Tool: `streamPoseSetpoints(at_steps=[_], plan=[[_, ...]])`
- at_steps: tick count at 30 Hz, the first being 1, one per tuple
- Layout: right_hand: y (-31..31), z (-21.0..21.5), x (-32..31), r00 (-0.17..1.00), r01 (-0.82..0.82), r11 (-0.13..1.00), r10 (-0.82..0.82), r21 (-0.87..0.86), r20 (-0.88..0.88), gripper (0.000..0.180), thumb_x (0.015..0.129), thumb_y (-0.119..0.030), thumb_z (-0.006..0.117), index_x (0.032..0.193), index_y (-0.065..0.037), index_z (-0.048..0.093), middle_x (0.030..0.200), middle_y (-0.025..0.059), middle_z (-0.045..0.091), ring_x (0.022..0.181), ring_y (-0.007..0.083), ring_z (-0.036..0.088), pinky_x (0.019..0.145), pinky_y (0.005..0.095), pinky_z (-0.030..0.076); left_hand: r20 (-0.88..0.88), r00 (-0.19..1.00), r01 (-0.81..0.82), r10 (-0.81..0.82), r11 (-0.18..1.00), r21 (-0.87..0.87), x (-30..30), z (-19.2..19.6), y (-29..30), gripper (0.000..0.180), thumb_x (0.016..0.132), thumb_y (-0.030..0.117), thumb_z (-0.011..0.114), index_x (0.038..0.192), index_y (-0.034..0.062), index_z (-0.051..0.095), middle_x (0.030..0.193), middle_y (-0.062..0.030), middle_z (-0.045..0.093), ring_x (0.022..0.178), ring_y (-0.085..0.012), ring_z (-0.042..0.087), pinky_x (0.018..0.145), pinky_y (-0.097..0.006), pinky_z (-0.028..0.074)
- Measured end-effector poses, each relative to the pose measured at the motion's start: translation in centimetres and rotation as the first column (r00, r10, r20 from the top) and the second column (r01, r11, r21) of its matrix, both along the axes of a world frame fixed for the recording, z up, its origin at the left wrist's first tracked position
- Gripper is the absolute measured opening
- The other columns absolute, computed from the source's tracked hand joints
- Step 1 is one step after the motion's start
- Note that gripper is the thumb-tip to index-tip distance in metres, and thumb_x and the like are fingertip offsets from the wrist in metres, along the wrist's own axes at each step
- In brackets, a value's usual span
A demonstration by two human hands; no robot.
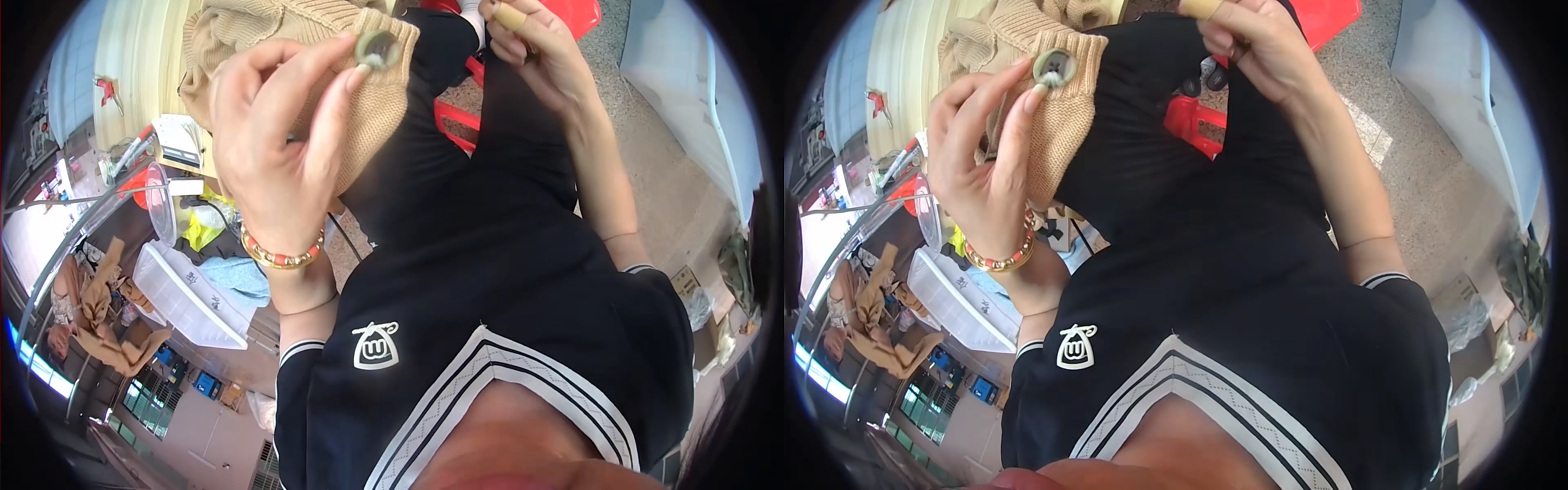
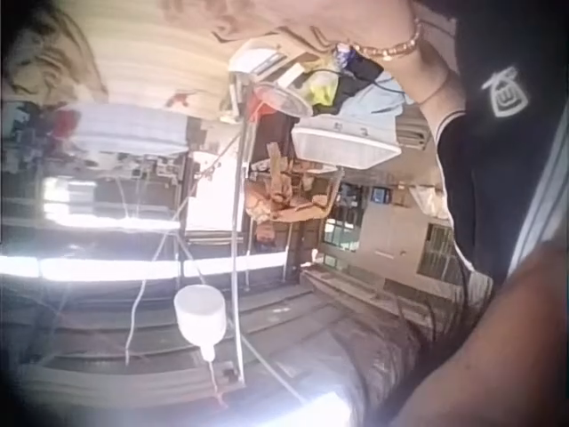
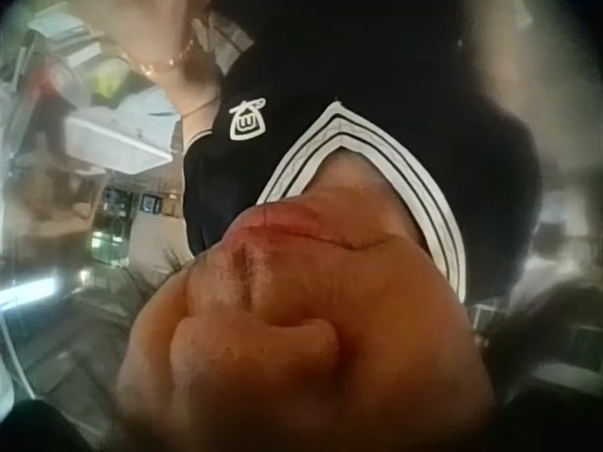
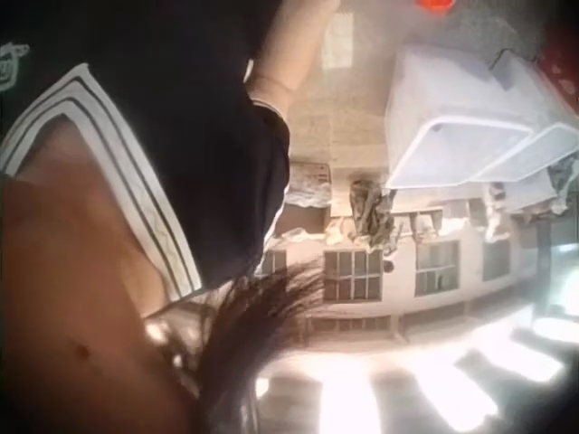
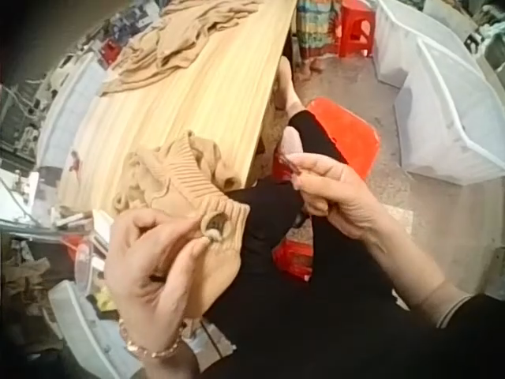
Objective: Trimming loose threads from a garment using small thread snips.
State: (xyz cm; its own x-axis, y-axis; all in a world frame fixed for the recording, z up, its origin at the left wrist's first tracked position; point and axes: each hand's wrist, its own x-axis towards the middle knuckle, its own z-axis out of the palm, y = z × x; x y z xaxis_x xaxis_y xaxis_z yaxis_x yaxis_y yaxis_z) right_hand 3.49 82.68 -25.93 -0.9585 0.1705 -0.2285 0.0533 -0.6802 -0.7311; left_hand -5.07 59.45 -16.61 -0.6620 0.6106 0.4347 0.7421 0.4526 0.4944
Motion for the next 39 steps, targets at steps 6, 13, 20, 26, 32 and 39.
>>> streamPoseSetpoints(at_steps=[6, 13, 20, 26, 32, 39], plan=[[-3.3, 3.8, 0.1, 0.993, -0.078, 0.944, 0.102, 0.322, -0.06, 0.038, 0.086, -0.003, 0.067, 0.124, -0.002, 0.06, 0.103, 0.0024, 0.062, 0.079, 0.0066, 0.058, 0.071, 0.0219, 0.047, 0.08, 0.997, -0.011, 0.009, 1.0, 0.023, -0.9, 0.4, -0.1, 0.017, 0.077, 0.006, 0.076, 0.094, 0.0087, 0.074, 0.084, -0.007, 0.064, 0.079, -0.0213, 0.058, 0.072, -0.032, 0.045], [-3.3, 0.1, 1.1, 1.0, 0.02, 0.942, -0.023, 0.335, 0.003, 0.042, 0.092, -0.002, 0.059, 0.133, 0.003, 0.05, 0.113, 0.0034, 0.063, 0.072, 0.0009, 0.05, 0.058, 0.0145, 0.035, 0.15, 0.958, -0.266, 0.246, 0.954, 0.137, -2.4, 0.7, -4.8, 0.025, 0.08, 0.01, 0.074, 0.106, 0.0079, 0.072, 0.097, -0.005, 0.065, 0.087, -0.0157, 0.06, 0.076, -0.029, 0.046], [-2.4, -1.2, 1.2, 0.996, -0.036, 0.958, 0.059, 0.285, -0.071, 0.036, 0.097, -0.007, 0.055, 0.131, 0.003, 0.05, 0.079, -0.0053, 0.047, 0.052, -0.0006, 0.032, 0.047, 0.016, 0.025, 0.507, 0.62, -0.732, 0.598, 0.209, 0.648, -6.3, 0.5, -27.6, 0.087, 0.082, 0.016, 0.076, 0.149, 0.0039, 0.022, 0.141, -0.0217, 0.039, 0.122, -0.0261, 0.05, 0.095, -0.038, 0.046], [-2.1, -0.7, 0.4, 0.997, 0.027, 0.963, -0.008, 0.268, -0.071, 0.037, 0.097, -0.008, 0.055, 0.132, 0.002, 0.049, 0.08, -0.0046, 0.046, 0.052, -0.0008, 0.032, 0.047, 0.0156, 0.026, 0.646, 0.545, -0.774, 0.534, 0.025, 0.632, -8.0, 4.7, -36.6, 0.116, 0.077, 0.016, 0.081, 0.153, 0.0084, -0.006, 0.15, -0.0209, 0.029, 0.138, -0.0408, 0.03, 0.107, -0.056, 0.031], [-3.1, 0.2, 0.8, 0.999, 0.039, 0.962, -0.047, 0.271, 0.023, 0.036, 0.099, -0.013, 0.053, 0.132, 0.0, 0.05, 0.07, -0.0061, 0.04, 0.05, 0.0006, 0.03, 0.046, 0.0163, 0.024, 0.481, 0.665, -0.698, 0.571, 0.248, 0.672, -10.6, 5.8, -33.3, 0.109, 0.08, 0.012, 0.078, 0.155, 0.0089, -0.002, 0.157, -0.0226, 0.012, 0.14, -0.0335, 0.03, 0.11, -0.051, 0.029], [-2.5, 0.6, 1.5, 0.996, 0.088, 0.973, -0.09, 0.215, -0.003, 0.03, 0.098, -0.013, 0.055, 0.126, -0.003, 0.054, 0.071, -0.0079, 0.044, 0.051, -0.0015, 0.032, 0.045, 0.0149, 0.026, 0.42, 0.787, -0.609, 0.452, 0.457, 0.649, -13.0, 6.3, -23.9, 0.086, 0.088, 0.012, 0.071, 0.153, 0.0069, 0.016, 0.153, -0.018, 0.027, 0.13, -0.0238, 0.044, 0.106, -0.038, 0.035]])
